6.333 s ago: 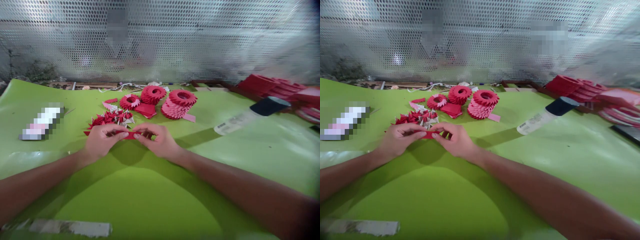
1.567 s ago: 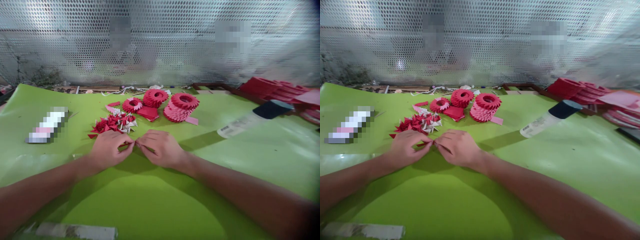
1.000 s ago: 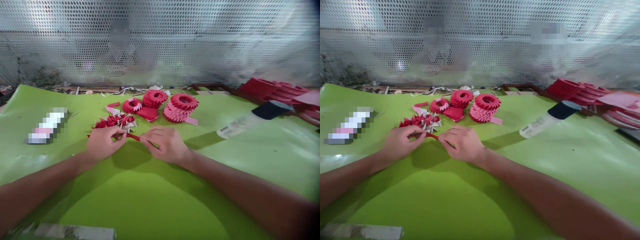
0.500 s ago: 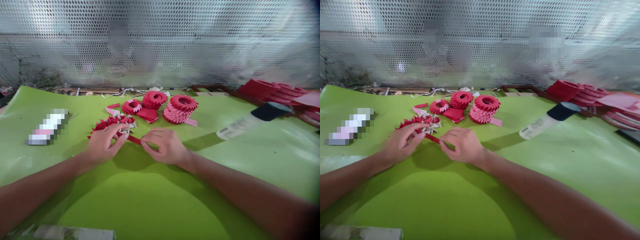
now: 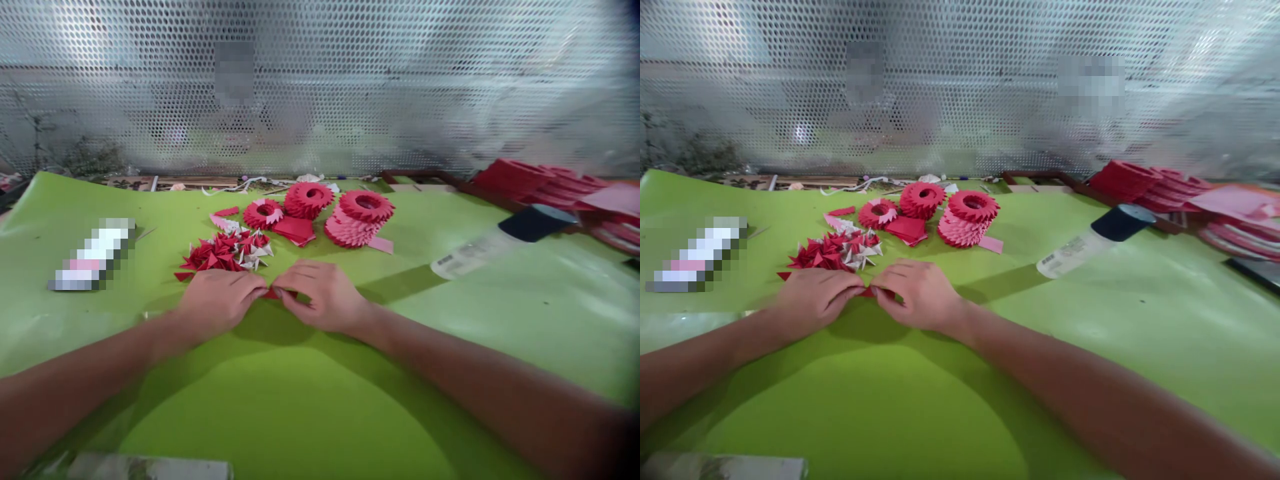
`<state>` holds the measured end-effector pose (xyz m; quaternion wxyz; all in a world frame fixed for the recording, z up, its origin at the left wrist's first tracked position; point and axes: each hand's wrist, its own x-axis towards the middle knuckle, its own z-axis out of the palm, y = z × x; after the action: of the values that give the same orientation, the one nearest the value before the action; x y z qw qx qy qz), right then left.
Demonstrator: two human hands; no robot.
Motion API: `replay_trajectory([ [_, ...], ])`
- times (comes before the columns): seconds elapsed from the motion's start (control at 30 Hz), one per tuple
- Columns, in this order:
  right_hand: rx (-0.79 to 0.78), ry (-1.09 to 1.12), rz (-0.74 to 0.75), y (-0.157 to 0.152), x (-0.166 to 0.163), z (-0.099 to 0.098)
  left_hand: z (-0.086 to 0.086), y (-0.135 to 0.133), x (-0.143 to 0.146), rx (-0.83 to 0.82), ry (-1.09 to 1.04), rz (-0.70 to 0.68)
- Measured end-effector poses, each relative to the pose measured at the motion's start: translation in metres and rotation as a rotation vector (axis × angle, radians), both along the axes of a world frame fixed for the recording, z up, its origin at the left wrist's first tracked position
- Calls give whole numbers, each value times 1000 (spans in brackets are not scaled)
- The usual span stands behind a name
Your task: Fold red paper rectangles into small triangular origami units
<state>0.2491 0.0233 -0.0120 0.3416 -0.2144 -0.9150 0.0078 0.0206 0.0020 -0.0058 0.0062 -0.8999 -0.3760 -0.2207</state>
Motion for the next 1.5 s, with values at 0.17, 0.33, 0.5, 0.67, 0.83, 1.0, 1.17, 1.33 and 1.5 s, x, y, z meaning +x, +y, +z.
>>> replay_trajectory([
  [0.17, -24, 9, -121, 8, 5, 0, -1, 7, -5, -78, -22, 103],
  [0.33, -173, 9, -308, 19, 14, 3, -2, 12, -11, -53, -118, 133],
  [0.5, -206, -15, -130, 15, 12, 2, -5, 11, -11, -166, -133, -105],
  [0.67, -19, 18, 187, 5, 7, 2, -6, 8, -8, -288, -97, -182],
  [0.83, 27, 46, 260, 0, 6, 6, -4, 4, -7, -423, -131, -169],
  [1.0, 1, 43, 308, -2, 3, 5, 1, 2, -5, -553, -220, -137],
  [1.17, -83, -35, 322, -6, 5, 4, 5, 0, -2, -637, -299, -116],
  [1.33, -83, -49, 253, -7, 7, 5, 5, 3, -2, -820, -433, -67],
  [1.5, 43, 17, 227, -8, 8, 8, 5, 9, -4, -870, -488, -62],
])
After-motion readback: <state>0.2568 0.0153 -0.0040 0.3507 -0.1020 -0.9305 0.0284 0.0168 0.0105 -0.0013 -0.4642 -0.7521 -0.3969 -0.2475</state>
